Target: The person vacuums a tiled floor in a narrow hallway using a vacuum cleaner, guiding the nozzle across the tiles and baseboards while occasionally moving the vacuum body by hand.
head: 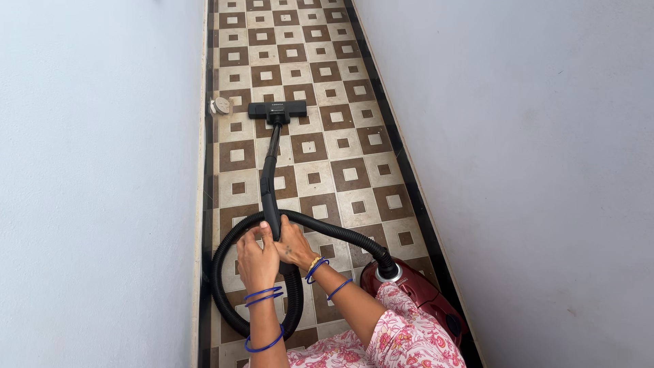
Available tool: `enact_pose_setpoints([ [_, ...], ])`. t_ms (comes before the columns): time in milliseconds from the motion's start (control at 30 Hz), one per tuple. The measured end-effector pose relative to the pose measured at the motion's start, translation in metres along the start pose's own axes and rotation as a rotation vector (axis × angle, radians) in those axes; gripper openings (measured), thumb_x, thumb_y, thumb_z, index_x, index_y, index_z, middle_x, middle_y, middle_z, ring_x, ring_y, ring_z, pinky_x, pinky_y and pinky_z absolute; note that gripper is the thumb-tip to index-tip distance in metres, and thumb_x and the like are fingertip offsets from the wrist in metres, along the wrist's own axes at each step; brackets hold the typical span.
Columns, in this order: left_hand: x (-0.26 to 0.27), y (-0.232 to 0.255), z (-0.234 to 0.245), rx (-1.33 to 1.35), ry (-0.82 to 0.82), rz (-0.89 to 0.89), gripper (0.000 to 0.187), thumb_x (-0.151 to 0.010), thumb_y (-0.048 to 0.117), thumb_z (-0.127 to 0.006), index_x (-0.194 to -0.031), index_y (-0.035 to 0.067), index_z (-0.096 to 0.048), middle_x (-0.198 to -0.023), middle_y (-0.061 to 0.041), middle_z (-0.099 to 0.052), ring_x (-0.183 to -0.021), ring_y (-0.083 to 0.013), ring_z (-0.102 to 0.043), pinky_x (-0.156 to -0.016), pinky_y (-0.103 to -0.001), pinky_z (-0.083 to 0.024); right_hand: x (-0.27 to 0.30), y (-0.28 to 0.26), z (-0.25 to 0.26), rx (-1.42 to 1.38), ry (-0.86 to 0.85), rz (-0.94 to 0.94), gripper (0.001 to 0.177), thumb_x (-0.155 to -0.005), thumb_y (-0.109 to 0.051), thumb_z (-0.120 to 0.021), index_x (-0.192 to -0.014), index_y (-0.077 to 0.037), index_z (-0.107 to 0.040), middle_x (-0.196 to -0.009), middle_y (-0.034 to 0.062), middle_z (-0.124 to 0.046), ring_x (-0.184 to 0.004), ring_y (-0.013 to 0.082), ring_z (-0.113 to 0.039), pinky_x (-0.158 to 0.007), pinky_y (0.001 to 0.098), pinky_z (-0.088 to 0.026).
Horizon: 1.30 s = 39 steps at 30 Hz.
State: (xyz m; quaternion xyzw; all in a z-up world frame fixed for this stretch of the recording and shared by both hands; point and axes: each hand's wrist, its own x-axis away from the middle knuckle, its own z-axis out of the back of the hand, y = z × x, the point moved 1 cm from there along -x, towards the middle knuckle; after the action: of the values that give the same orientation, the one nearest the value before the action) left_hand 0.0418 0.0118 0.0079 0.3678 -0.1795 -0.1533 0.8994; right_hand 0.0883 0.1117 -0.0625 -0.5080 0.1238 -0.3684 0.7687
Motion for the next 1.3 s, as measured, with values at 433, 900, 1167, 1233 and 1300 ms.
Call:
enact_pose_setpoints([
  [433, 0.029, -0.011, 0.001, -0.104, 0.023, -0.035, 0.067, -0.099, 0.064, -0.044, -0.126, 0.007, -0.066, -0.130, -0.020, -0.061, -0.112, -0.0404, -0.065, -0.092, -0.051, -0.053, -0.010, 0.050, -0.039, 0.016, -0.065, 0.327, 0.059, -0.083, -0.046, -0.075, -0.103, 0.002, -0.047, -0.076, 0.0281, -0.067, -0.079, 0.0482, -0.070, -0.068, 0.0519, -0.056],
  [900, 0.115, -0.031, 0.038, -0.179, -0.005, -0.022, 0.069, -0.099, 0.065, -0.040, -0.132, 0.009, -0.064, -0.143, -0.016, -0.054, -0.121, -0.0405, -0.063, -0.097, -0.051, -0.053, 0.082, 0.038, -0.057, -0.044, -0.115, 0.272, 0.063, -0.082, -0.048, -0.073, -0.108, 0.002, -0.044, -0.075, 0.0263, -0.064, -0.075, 0.0461, -0.069, -0.065, 0.0507, -0.056],
  [1167, 0.159, -0.050, 0.050, -0.173, -0.008, 0.016, 0.070, -0.099, 0.065, -0.039, -0.135, 0.009, -0.061, -0.144, -0.017, -0.053, -0.122, -0.0392, -0.062, -0.097, -0.051, -0.053, 0.148, 0.049, -0.081, -0.037, -0.084, 0.250, 0.051, -0.086, -0.044, -0.066, -0.100, 0.004, -0.053, -0.068, 0.0225, -0.065, -0.069, 0.0427, -0.071, -0.060, 0.0483, -0.057],
  [1233, 0.168, -0.056, 0.050, -0.171, -0.012, 0.030, 0.072, -0.099, 0.065, -0.038, -0.137, 0.008, -0.059, -0.143, -0.018, -0.052, -0.120, -0.0387, -0.064, -0.096, -0.050, -0.054, 0.168, 0.048, -0.084, -0.068, -0.158, 0.162, 0.061, -0.113, -0.048, -0.046, -0.087, 0.006, -0.058, -0.068, 0.0210, -0.062, -0.066, 0.0398, -0.068, -0.058, 0.0464, -0.054],
  [1300, 0.175, -0.060, 0.051, -0.176, 0.036, -0.010, 0.073, -0.099, 0.065, -0.039, -0.139, 0.006, -0.057, -0.139, -0.020, -0.055, -0.120, -0.0391, -0.063, -0.095, -0.049, -0.055, 0.191, 0.037, -0.077, -0.155, -0.110, 0.147, 0.054, -0.112, -0.045, -0.041, -0.094, 0.003, -0.059, -0.066, 0.0209, -0.062, -0.064, 0.0391, -0.066, -0.057, 0.0464, -0.052],
])
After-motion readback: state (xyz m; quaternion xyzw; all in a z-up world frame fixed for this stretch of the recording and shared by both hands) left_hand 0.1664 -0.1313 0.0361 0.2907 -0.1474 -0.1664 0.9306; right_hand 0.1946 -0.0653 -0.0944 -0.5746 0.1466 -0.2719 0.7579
